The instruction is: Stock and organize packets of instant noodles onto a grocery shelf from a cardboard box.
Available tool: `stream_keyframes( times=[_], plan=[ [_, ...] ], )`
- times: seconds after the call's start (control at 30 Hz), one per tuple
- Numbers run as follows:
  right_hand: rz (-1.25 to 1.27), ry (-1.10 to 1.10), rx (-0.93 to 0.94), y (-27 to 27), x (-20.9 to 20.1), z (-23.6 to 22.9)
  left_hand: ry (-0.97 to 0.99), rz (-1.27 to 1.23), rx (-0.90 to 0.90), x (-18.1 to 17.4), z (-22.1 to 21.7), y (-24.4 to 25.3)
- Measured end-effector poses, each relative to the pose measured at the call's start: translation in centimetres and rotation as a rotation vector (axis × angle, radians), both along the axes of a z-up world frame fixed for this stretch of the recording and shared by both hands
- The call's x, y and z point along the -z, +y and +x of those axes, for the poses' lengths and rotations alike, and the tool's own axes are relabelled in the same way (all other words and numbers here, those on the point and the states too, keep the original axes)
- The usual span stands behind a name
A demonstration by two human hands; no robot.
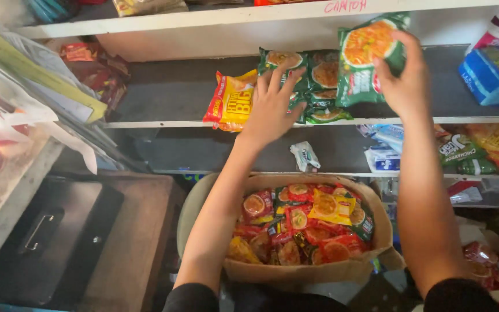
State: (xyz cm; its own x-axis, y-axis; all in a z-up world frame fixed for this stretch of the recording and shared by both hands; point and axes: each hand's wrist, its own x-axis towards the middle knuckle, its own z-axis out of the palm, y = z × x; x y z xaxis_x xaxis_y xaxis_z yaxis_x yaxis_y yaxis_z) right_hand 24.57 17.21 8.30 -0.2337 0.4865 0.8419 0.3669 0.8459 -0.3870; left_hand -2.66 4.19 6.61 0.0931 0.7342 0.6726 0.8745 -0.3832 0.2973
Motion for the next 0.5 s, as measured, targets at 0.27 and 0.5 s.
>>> stream_keyframes(
  times=[0.27, 0.5],
  plan=[
    [-0.448, 0.076, -0.151, 9.4, 3.6, -6.0, 0.24, -0.147, -0.205, 3.8, -2.6, 6.4],
    [-0.345, -0.334, 0.264, 8.3, 5.3, -6.9, 0.186, -0.094, -0.202, 5.4, -3.0, 6.8]
  ],
)
